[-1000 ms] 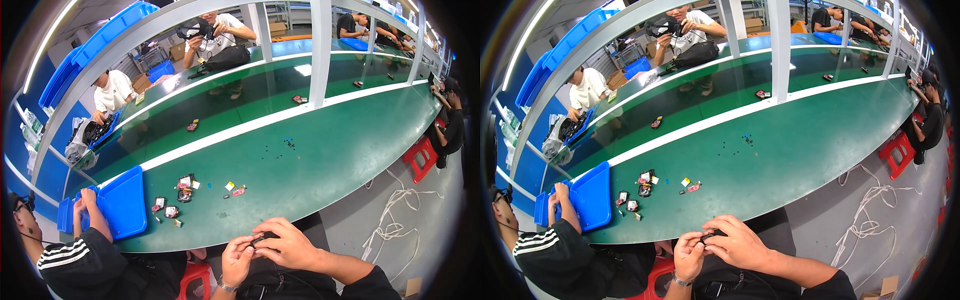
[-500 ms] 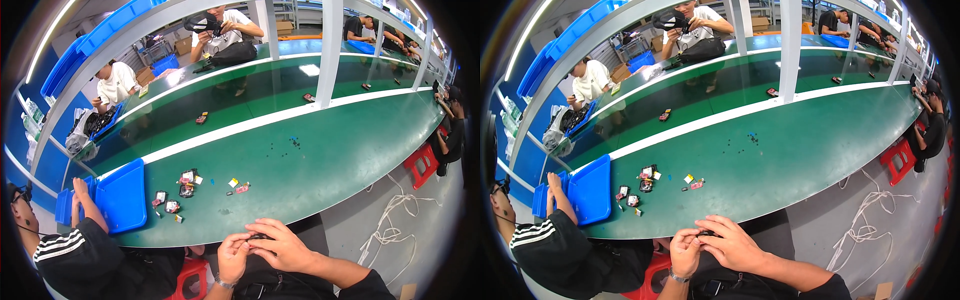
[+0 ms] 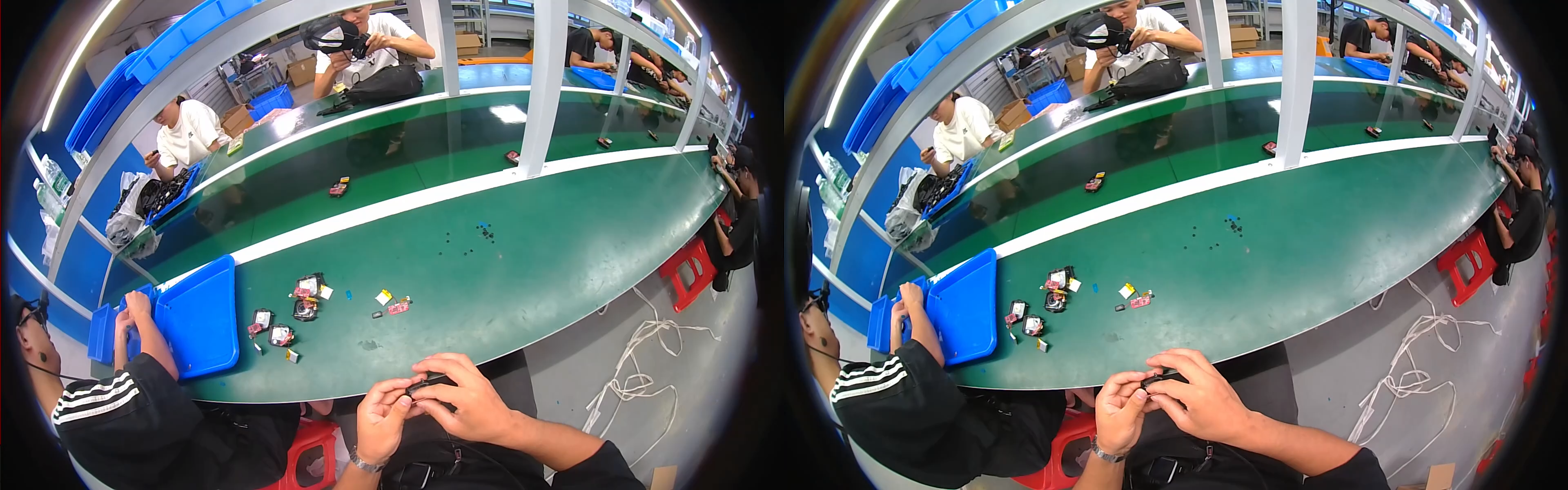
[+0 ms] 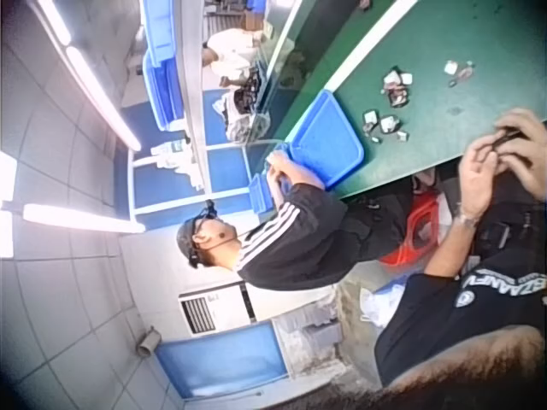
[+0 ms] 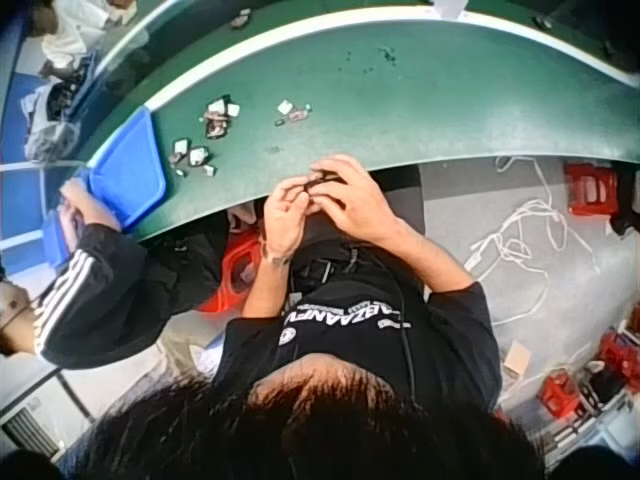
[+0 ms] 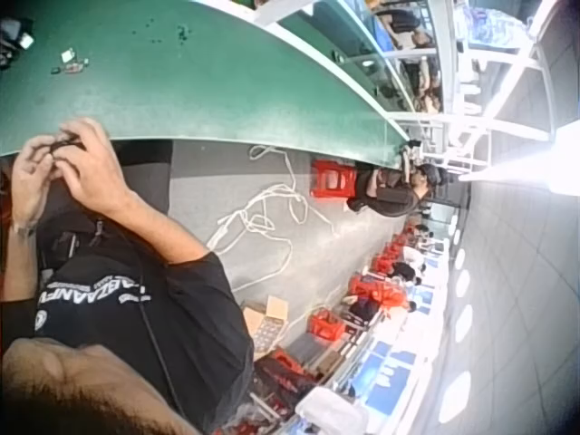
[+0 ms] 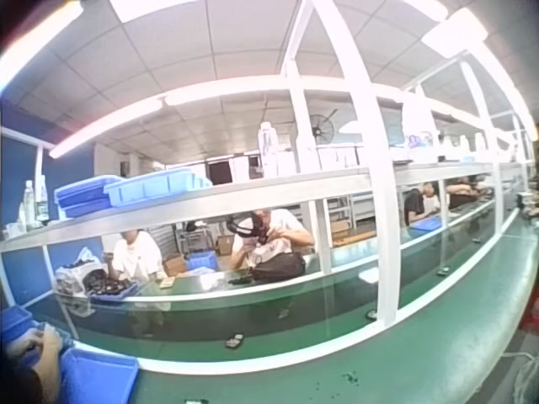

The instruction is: Assembling small electronic components and circuit boards at a factory workbench.

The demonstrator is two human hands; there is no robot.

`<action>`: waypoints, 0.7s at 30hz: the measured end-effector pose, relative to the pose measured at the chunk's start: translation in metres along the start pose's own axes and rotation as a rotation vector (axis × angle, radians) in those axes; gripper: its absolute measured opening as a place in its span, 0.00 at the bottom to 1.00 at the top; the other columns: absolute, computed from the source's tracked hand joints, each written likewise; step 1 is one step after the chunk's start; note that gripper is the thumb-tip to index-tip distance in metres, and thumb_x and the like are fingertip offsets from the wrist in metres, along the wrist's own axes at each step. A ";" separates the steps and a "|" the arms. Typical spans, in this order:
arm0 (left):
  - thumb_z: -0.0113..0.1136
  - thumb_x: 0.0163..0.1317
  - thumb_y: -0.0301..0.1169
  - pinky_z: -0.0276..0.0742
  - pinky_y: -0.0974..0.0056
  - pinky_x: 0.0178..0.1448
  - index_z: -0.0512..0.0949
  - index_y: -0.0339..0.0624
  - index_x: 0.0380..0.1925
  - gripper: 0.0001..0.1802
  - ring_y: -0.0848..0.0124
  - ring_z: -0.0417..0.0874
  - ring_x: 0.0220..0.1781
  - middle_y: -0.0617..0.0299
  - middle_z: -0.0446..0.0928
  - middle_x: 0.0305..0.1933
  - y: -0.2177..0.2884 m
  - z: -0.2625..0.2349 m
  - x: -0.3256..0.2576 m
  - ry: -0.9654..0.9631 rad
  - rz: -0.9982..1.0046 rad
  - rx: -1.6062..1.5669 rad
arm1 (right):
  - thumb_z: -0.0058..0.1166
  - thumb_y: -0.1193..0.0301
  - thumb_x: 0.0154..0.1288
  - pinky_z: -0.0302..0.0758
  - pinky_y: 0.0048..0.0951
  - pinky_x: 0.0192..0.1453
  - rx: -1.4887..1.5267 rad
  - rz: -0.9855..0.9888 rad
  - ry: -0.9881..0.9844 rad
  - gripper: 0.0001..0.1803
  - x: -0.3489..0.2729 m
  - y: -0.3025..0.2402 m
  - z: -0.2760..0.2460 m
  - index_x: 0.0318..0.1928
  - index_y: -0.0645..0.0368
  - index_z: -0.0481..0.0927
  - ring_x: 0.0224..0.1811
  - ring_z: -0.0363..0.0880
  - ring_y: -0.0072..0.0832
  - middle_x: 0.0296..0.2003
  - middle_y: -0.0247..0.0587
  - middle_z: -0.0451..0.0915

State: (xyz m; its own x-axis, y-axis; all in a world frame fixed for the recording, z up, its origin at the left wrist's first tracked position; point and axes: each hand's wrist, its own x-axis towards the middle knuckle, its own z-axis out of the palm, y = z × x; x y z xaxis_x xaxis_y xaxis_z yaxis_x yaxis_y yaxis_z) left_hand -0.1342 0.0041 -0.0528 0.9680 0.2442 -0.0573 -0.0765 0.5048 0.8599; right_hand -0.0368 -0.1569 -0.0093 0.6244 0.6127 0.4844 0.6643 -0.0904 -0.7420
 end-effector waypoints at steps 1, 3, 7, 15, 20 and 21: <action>0.54 0.76 0.22 0.89 0.57 0.60 0.72 0.29 0.57 0.13 0.59 0.85 0.60 0.39 0.77 0.64 0.000 0.001 0.001 0.005 -0.003 0.016 | 0.72 0.76 0.56 0.78 0.41 0.62 0.013 0.021 -0.005 0.12 0.000 0.000 -0.001 0.42 0.56 0.89 0.63 0.76 0.43 0.57 0.41 0.81; 0.55 0.75 0.20 0.90 0.56 0.58 0.71 0.30 0.57 0.13 0.58 0.86 0.59 0.38 0.77 0.64 0.002 0.005 0.001 0.018 0.016 0.041 | 0.71 0.75 0.59 0.77 0.41 0.63 0.076 0.090 -0.025 0.10 -0.001 0.001 -0.005 0.42 0.57 0.88 0.64 0.75 0.42 0.57 0.42 0.81; 0.56 0.73 0.17 0.91 0.57 0.55 0.71 0.29 0.53 0.12 0.59 0.87 0.56 0.38 0.78 0.63 0.006 0.008 0.003 -0.020 0.168 0.222 | 0.71 0.76 0.58 0.80 0.36 0.59 0.195 0.194 0.001 0.09 -0.001 0.001 -0.006 0.41 0.56 0.91 0.62 0.77 0.37 0.55 0.40 0.83; 0.59 0.70 0.16 0.91 0.62 0.51 0.78 0.25 0.46 0.07 0.65 0.89 0.49 0.41 0.82 0.60 0.014 0.026 0.026 0.087 0.281 0.445 | 0.71 0.78 0.58 0.79 0.32 0.54 0.111 0.147 0.146 0.12 0.006 0.005 -0.003 0.43 0.55 0.92 0.56 0.78 0.35 0.54 0.38 0.84; 0.61 0.68 0.16 0.89 0.67 0.46 0.81 0.24 0.42 0.05 0.69 0.90 0.44 0.45 0.85 0.57 0.014 0.027 0.037 0.125 0.355 0.605 | 0.71 0.78 0.58 0.78 0.31 0.52 0.106 0.148 0.195 0.12 0.009 0.011 -0.001 0.43 0.54 0.92 0.55 0.78 0.33 0.54 0.37 0.85; 0.62 0.68 0.16 0.89 0.68 0.45 0.81 0.24 0.42 0.05 0.70 0.90 0.44 0.46 0.85 0.56 0.013 0.027 0.038 0.137 0.349 0.607 | 0.71 0.78 0.58 0.78 0.31 0.53 0.103 0.148 0.195 0.11 0.009 0.013 -0.001 0.43 0.54 0.92 0.55 0.78 0.33 0.54 0.37 0.85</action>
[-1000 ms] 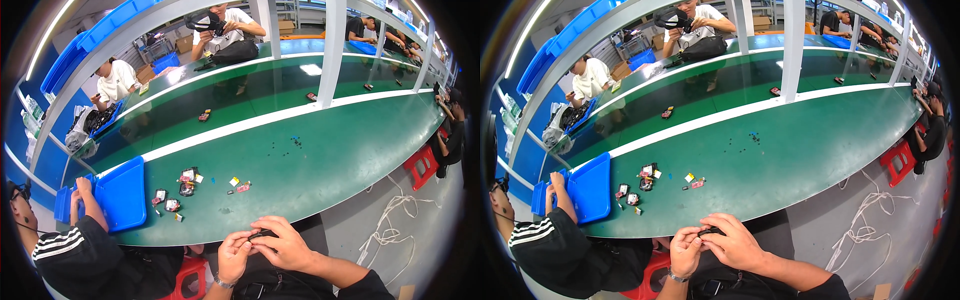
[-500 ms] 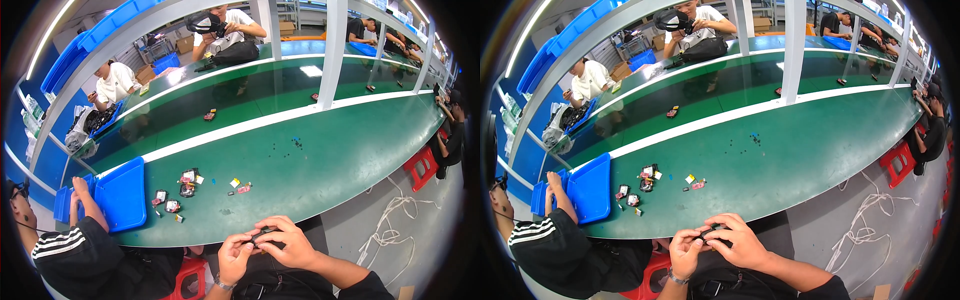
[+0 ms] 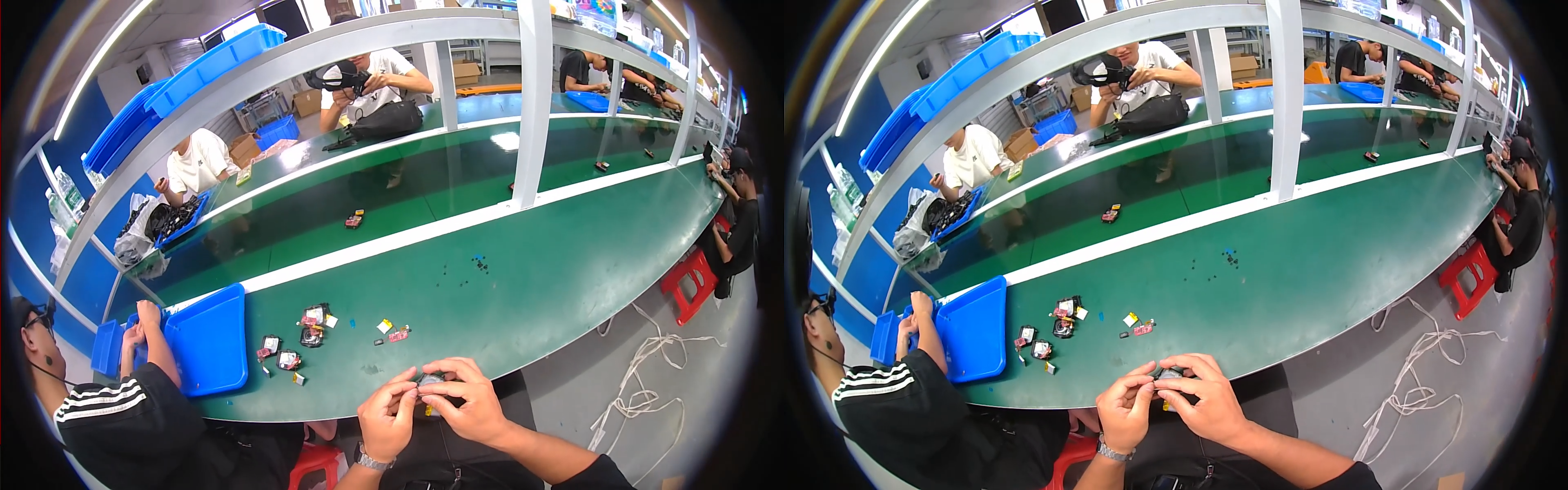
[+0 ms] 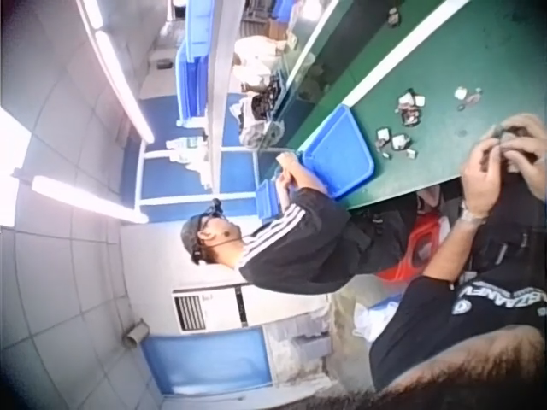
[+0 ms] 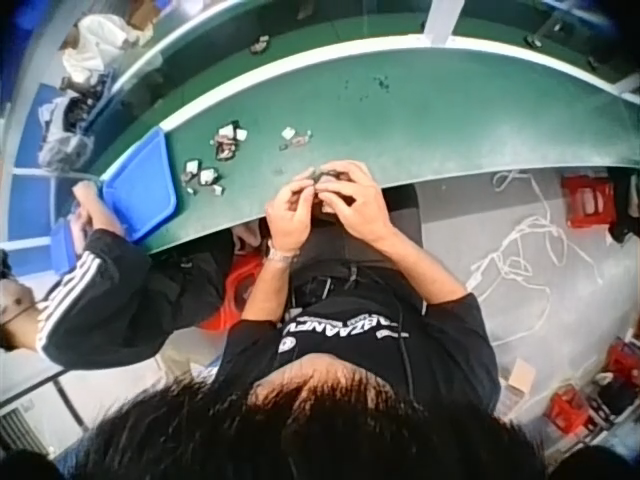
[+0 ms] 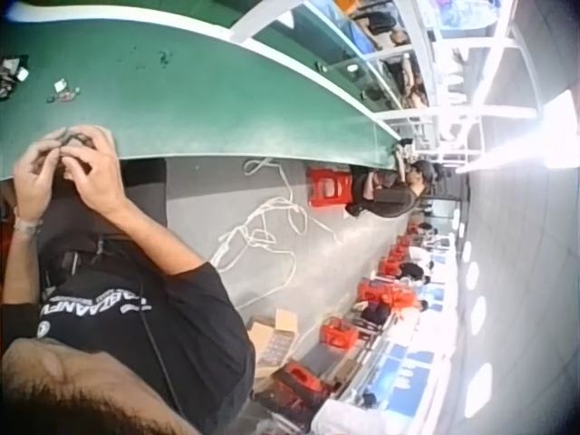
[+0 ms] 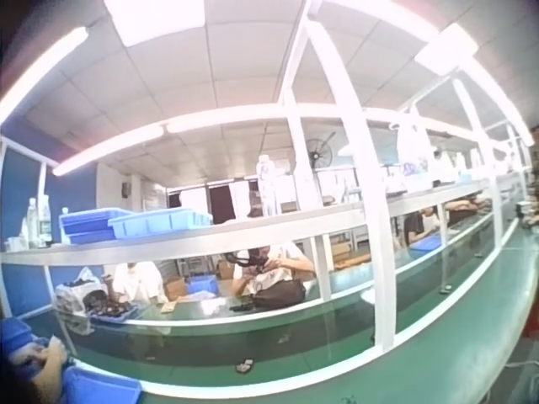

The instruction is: Assembling small electronic components and circuit boards at a factory workbench.

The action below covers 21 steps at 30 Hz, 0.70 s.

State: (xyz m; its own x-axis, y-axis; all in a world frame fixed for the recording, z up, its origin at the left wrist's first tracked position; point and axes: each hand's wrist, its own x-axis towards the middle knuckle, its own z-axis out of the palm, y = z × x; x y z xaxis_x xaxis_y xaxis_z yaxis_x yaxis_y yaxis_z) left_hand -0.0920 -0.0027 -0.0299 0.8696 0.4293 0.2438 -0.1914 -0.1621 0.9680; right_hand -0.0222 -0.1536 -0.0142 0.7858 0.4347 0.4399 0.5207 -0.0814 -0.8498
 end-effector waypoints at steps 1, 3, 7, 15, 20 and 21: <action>0.62 0.67 0.16 0.88 0.69 0.44 0.82 0.24 0.42 0.05 0.70 0.90 0.44 0.46 0.86 0.55 -0.001 0.001 0.000 0.009 -0.009 0.004 | 0.71 0.78 0.58 0.78 0.31 0.53 -0.003 0.001 0.000 0.11 0.000 0.001 0.000 0.42 0.54 0.92 0.56 0.78 0.33 0.54 0.37 0.85; 0.61 0.68 0.16 0.88 0.68 0.45 0.82 0.24 0.42 0.06 0.70 0.90 0.44 0.46 0.86 0.55 -0.003 0.002 0.000 0.013 0.010 0.041 | 0.71 0.77 0.58 0.78 0.31 0.54 -0.011 -0.004 0.003 0.11 0.001 0.001 -0.001 0.42 0.53 0.92 0.57 0.78 0.34 0.55 0.37 0.85; 0.60 0.69 0.16 0.89 0.67 0.47 0.82 0.25 0.43 0.05 0.69 0.90 0.44 0.46 0.86 0.53 0.000 0.008 -0.001 0.045 0.021 0.032 | 0.71 0.76 0.59 0.78 0.32 0.56 -0.032 -0.002 -0.006 0.11 0.001 0.001 -0.001 0.43 0.52 0.93 0.59 0.77 0.34 0.57 0.36 0.84; 0.57 0.72 0.18 0.88 0.66 0.50 0.78 0.25 0.43 0.04 0.68 0.90 0.46 0.47 0.86 0.53 0.000 0.009 0.000 0.003 -0.015 0.018 | 0.70 0.75 0.60 0.77 0.33 0.58 -0.004 0.064 -0.037 0.11 0.001 -0.001 -0.005 0.44 0.49 0.93 0.61 0.76 0.34 0.58 0.35 0.84; 0.56 0.73 0.19 0.88 0.65 0.51 0.77 0.26 0.43 0.04 0.68 0.89 0.47 0.48 0.85 0.52 -0.003 0.008 0.009 -0.025 -0.031 -0.019 | 0.70 0.74 0.61 0.76 0.33 0.60 0.020 0.091 -0.057 0.11 0.011 0.002 -0.009 0.45 0.49 0.93 0.61 0.75 0.34 0.58 0.35 0.84; 0.55 0.74 0.19 0.88 0.64 0.53 0.76 0.26 0.44 0.04 0.67 0.89 0.49 0.47 0.84 0.53 -0.003 0.008 0.009 -0.031 -0.051 -0.027 | 0.70 0.74 0.61 0.76 0.33 0.60 0.025 0.100 -0.074 0.11 0.011 0.000 -0.011 0.44 0.49 0.93 0.62 0.75 0.35 0.59 0.35 0.84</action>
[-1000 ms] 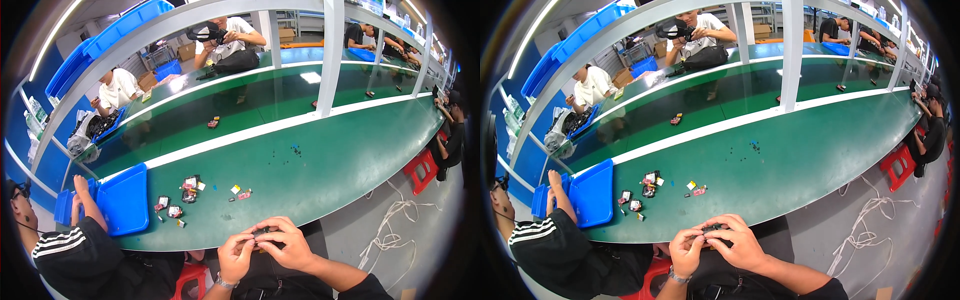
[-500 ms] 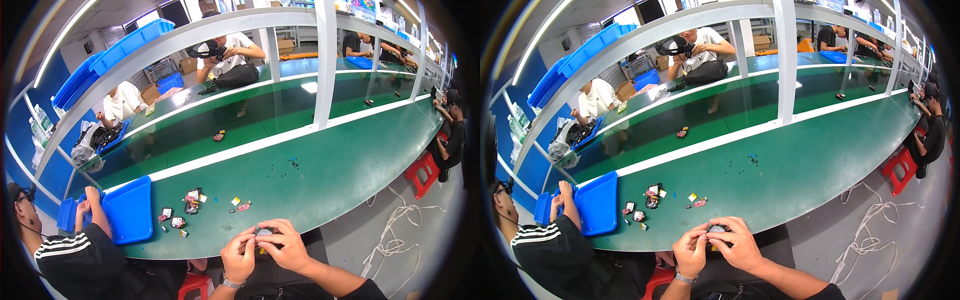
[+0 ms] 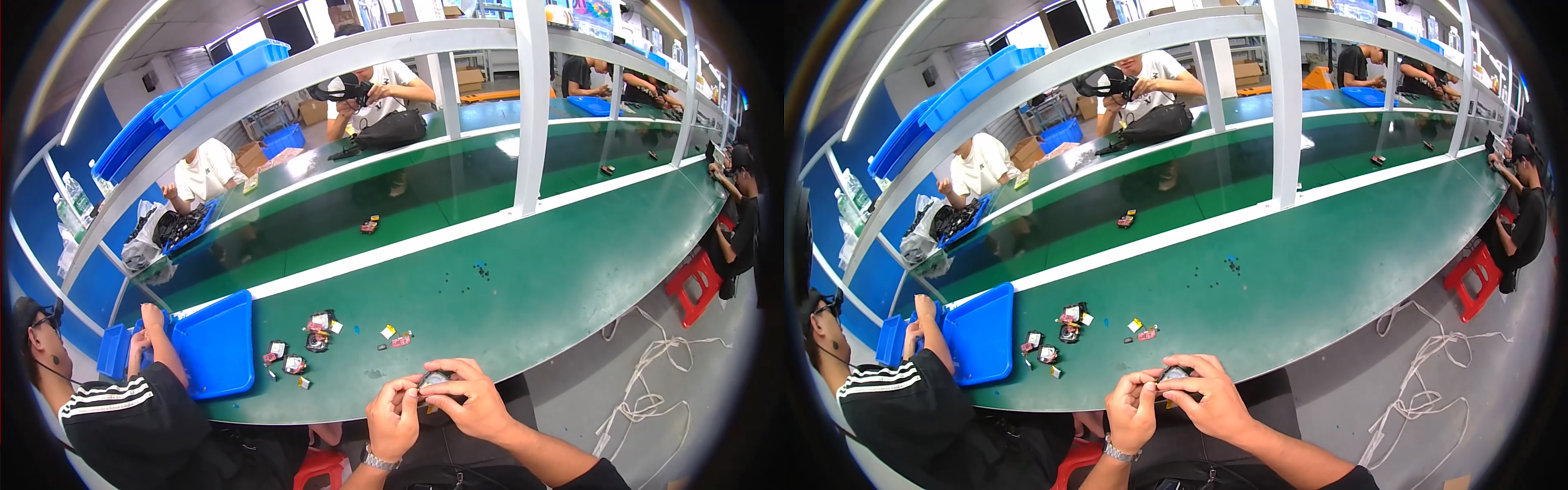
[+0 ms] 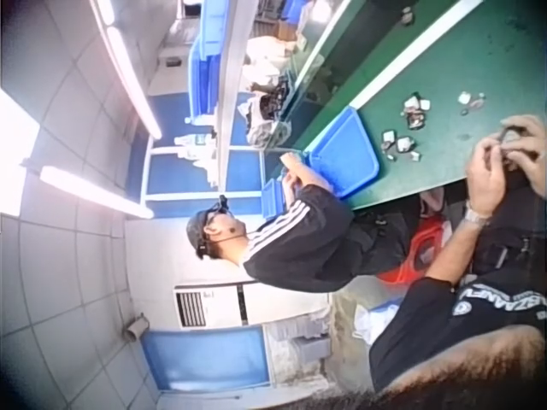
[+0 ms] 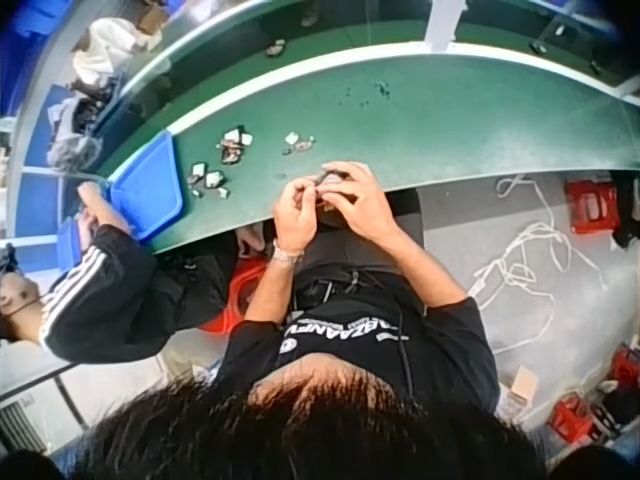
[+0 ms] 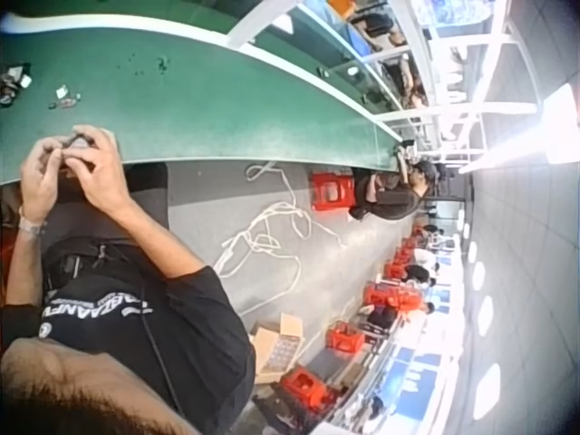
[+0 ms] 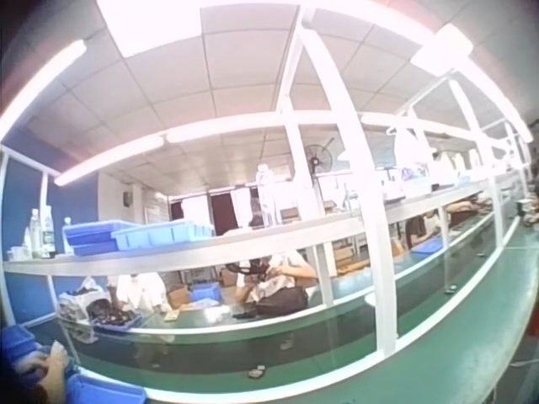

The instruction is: Assembling small electronic components and circuit boards at a factory workbench.

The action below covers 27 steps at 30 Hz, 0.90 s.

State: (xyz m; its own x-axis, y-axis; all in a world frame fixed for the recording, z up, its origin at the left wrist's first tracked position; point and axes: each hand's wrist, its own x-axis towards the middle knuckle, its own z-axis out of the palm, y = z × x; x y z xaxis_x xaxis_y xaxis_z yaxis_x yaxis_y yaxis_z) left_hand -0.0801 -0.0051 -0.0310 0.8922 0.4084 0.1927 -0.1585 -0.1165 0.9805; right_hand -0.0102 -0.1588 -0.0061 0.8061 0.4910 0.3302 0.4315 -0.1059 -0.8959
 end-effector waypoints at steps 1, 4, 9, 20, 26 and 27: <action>0.54 0.74 0.19 0.87 0.63 0.54 0.75 0.27 0.45 0.05 0.66 0.88 0.51 0.47 0.83 0.55 0.001 -0.001 0.000 -0.004 -0.016 -0.007 | 0.70 0.73 0.61 0.76 0.34 0.61 0.005 0.005 -0.019 0.11 0.001 -0.002 -0.002 0.44 0.49 0.93 0.62 0.75 0.36 0.59 0.35 0.83; 0.53 0.75 0.20 0.87 0.61 0.58 0.73 0.28 0.47 0.05 0.64 0.86 0.56 0.46 0.80 0.58 0.006 -0.005 0.001 0.037 -0.039 -0.206 | 0.68 0.70 0.63 0.75 0.37 0.64 -0.068 -0.080 -0.080 0.09 0.009 -0.001 -0.010 0.44 0.51 0.92 0.63 0.74 0.39 0.60 0.34 0.82; 0.50 0.77 0.24 0.87 0.61 0.54 0.74 0.31 0.47 0.06 0.67 0.86 0.54 0.49 0.81 0.55 0.030 -0.023 0.044 0.050 0.171 -0.073 | 0.71 0.71 0.57 0.76 0.37 0.62 -0.216 -0.073 0.042 0.06 0.029 0.031 -0.050 0.36 0.50 0.93 0.58 0.77 0.39 0.53 0.35 0.85; 0.57 0.68 0.28 0.78 0.49 0.53 0.81 0.38 0.39 0.06 0.49 0.84 0.46 0.47 0.82 0.42 0.328 -0.167 0.319 0.836 1.080 0.987 | 0.72 0.71 0.53 0.77 0.38 0.60 -0.229 -0.104 0.141 0.06 0.036 0.042 -0.057 0.33 0.49 0.92 0.56 0.79 0.38 0.50 0.34 0.86; 0.60 0.66 0.30 0.77 0.49 0.56 0.85 0.43 0.37 0.06 0.51 0.82 0.52 0.50 0.82 0.44 0.343 -0.176 0.347 0.817 0.929 1.404 | 0.70 0.69 0.57 0.76 0.38 0.62 -0.224 -0.052 0.147 0.05 0.036 0.045 -0.066 0.35 0.50 0.92 0.58 0.78 0.38 0.52 0.35 0.85; 0.60 0.66 0.29 0.77 0.50 0.55 0.84 0.42 0.36 0.06 0.51 0.82 0.51 0.50 0.82 0.43 0.326 -0.156 0.341 0.816 1.069 1.314 | 0.69 0.68 0.59 0.76 0.37 0.63 -0.227 -0.031 0.131 0.05 0.037 0.047 -0.067 0.36 0.50 0.92 0.60 0.77 0.38 0.53 0.35 0.84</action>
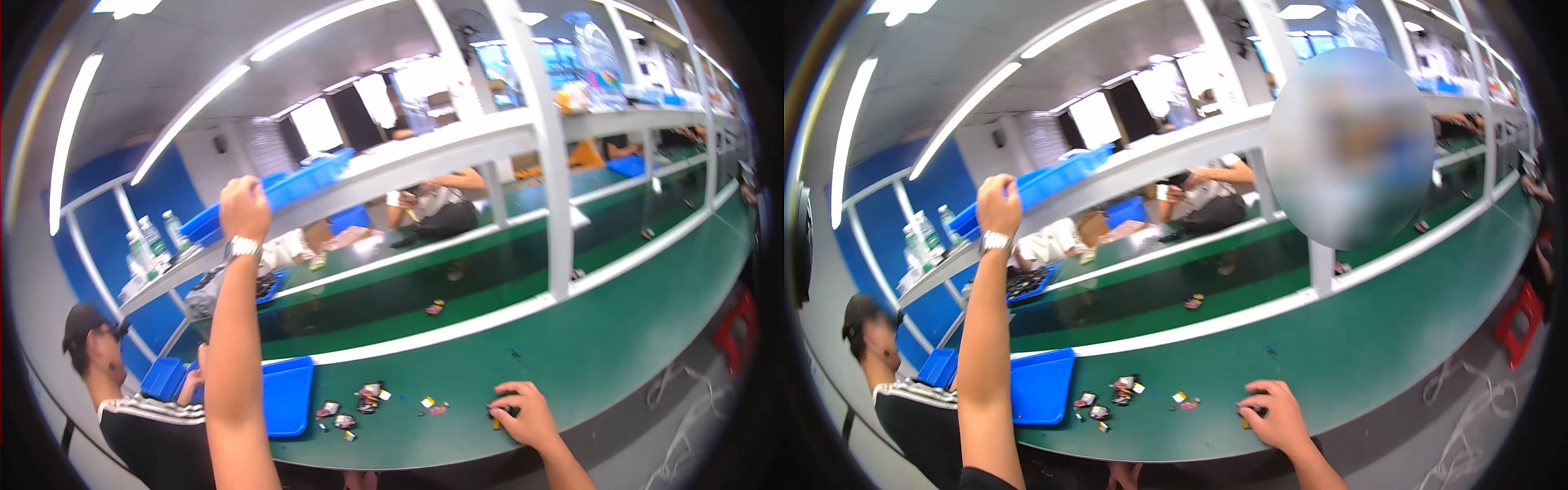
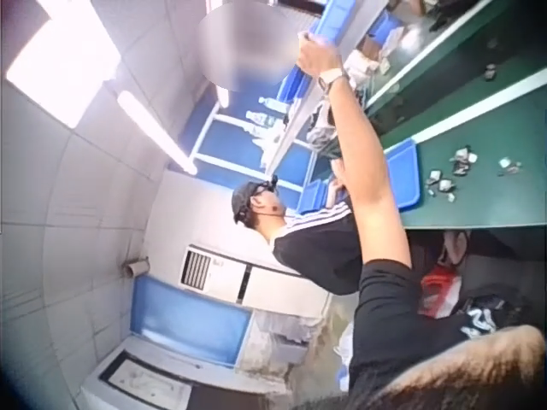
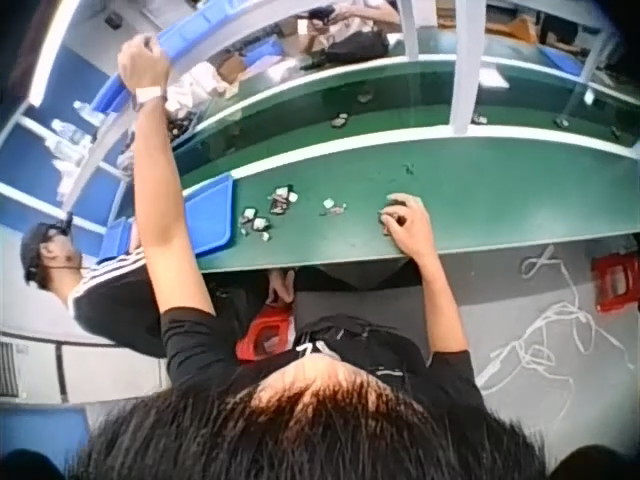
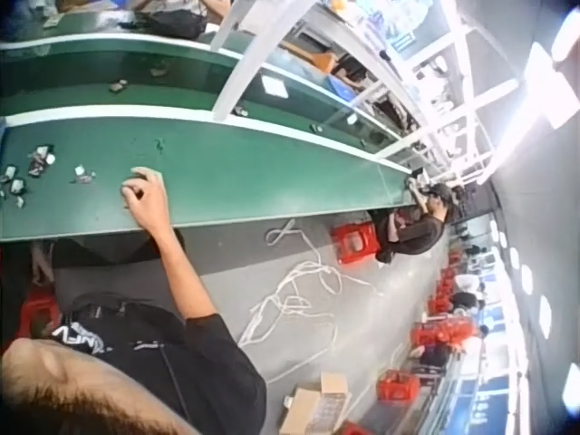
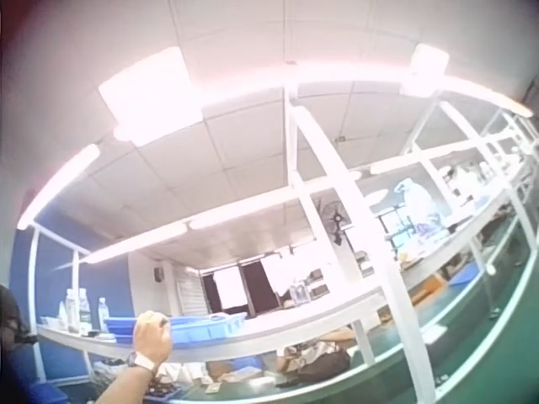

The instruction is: Assembling small electronic components and circuit boards at a factory workbench.

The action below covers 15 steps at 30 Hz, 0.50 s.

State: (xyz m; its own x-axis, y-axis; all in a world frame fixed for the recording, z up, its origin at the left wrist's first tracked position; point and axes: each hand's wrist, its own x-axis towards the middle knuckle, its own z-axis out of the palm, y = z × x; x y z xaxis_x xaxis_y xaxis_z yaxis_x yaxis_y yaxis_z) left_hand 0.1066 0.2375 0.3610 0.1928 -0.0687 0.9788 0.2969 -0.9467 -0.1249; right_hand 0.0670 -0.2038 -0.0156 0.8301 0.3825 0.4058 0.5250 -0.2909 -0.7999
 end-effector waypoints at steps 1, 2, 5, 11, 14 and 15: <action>0.59 0.66 0.29 0.77 0.50 0.54 0.83 0.41 0.35 0.05 0.51 0.82 0.49 0.50 0.82 0.41 0.024 0.002 -0.021 -0.017 0.031 -0.085 | 0.68 0.68 0.60 0.76 0.38 0.63 0.008 -0.015 -0.001 0.05 0.002 0.003 0.001 0.37 0.50 0.92 0.60 0.77 0.38 0.53 0.35 0.84; 0.59 0.66 0.28 0.77 0.51 0.52 0.82 0.40 0.34 0.05 0.51 0.82 0.47 0.50 0.82 0.39 0.045 -0.004 -0.047 -0.035 0.055 -0.162 | 0.68 0.68 0.60 0.76 0.38 0.63 0.017 -0.033 -0.011 0.06 0.004 0.004 0.001 0.38 0.50 0.92 0.61 0.77 0.38 0.54 0.35 0.84; 0.62 0.64 0.28 0.78 0.51 0.47 0.82 0.39 0.33 0.05 0.49 0.83 0.40 0.50 0.82 0.34 0.122 -0.013 -0.139 -0.398 0.031 -0.502 | 0.67 0.68 0.62 0.76 0.38 0.63 0.029 0.000 -0.036 0.06 0.004 -0.004 -0.003 0.38 0.51 0.92 0.61 0.77 0.37 0.53 0.35 0.84; 0.65 0.62 0.27 0.81 0.54 0.46 0.85 0.39 0.38 0.06 0.56 0.85 0.39 0.52 0.84 0.39 0.225 0.020 -0.283 -1.053 0.034 -0.899 | 0.65 0.67 0.65 0.79 0.35 0.59 0.056 0.012 -0.104 0.06 0.003 -0.003 -0.002 0.37 0.53 0.91 0.61 0.77 0.34 0.53 0.33 0.84; 0.67 0.62 0.26 0.82 0.58 0.48 0.87 0.38 0.44 0.10 0.62 0.86 0.39 0.52 0.85 0.42 0.240 0.034 -0.299 -1.210 0.060 -0.870 | 0.65 0.67 0.65 0.79 0.35 0.59 0.064 0.024 -0.091 0.06 0.001 -0.004 -0.003 0.38 0.53 0.91 0.60 0.77 0.33 0.52 0.32 0.84; 0.68 0.62 0.26 0.82 0.59 0.48 0.87 0.39 0.44 0.10 0.63 0.85 0.39 0.54 0.85 0.41 0.240 0.039 -0.304 -1.243 0.011 -0.941 | 0.65 0.67 0.65 0.79 0.36 0.59 0.066 0.023 -0.092 0.06 0.001 -0.004 -0.003 0.38 0.53 0.91 0.60 0.77 0.33 0.52 0.32 0.84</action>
State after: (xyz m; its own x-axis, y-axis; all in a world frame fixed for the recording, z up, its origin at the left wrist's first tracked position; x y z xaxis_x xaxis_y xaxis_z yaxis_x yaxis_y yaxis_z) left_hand 0.1561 0.0430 0.0273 0.9566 -0.2330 0.1748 -0.2893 -0.8299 0.4771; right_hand 0.0662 -0.2048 -0.0109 0.8197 0.4558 0.3468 0.4896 -0.2436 -0.8372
